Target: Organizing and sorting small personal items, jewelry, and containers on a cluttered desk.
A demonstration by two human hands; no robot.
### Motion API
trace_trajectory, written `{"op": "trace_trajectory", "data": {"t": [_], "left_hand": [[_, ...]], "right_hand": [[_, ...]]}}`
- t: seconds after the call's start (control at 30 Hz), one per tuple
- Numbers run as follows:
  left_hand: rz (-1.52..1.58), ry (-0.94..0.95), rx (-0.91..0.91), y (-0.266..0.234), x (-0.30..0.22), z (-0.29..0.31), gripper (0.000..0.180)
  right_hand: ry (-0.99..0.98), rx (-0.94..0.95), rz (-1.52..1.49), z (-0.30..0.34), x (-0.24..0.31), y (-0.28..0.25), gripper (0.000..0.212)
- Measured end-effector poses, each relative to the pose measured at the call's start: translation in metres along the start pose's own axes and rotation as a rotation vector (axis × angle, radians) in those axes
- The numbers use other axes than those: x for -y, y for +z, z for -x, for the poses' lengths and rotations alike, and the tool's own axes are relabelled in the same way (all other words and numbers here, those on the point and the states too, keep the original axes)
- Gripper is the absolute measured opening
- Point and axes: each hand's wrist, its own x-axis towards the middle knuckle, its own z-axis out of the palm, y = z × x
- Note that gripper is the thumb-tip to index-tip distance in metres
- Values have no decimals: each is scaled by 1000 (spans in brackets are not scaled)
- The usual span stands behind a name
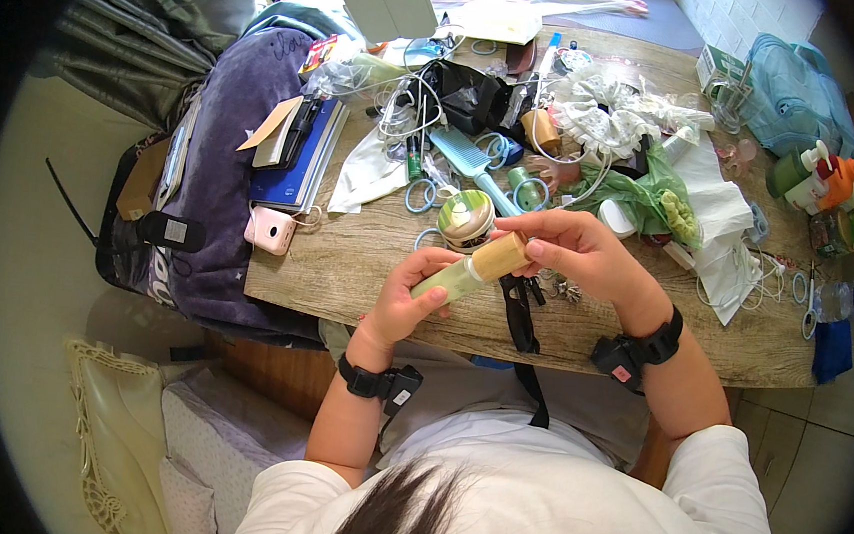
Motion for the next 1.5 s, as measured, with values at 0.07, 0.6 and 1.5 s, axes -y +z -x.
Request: {"op": "trace_trajectory", "data": {"t": [0.07, 0.6, 1.5], "left_hand": [[8, -19, 0, -1, 1, 1, 45], [-692, 558, -97, 40, -28, -35, 48], [-417, 423, -110, 63, -10, -47, 110]], "right_hand": [[56, 51, -5, -1, 0, -1, 34], [-48, 269, -188, 1, -2, 7, 121], [-280, 197, 142, 5, 2, 1, 109]]}}
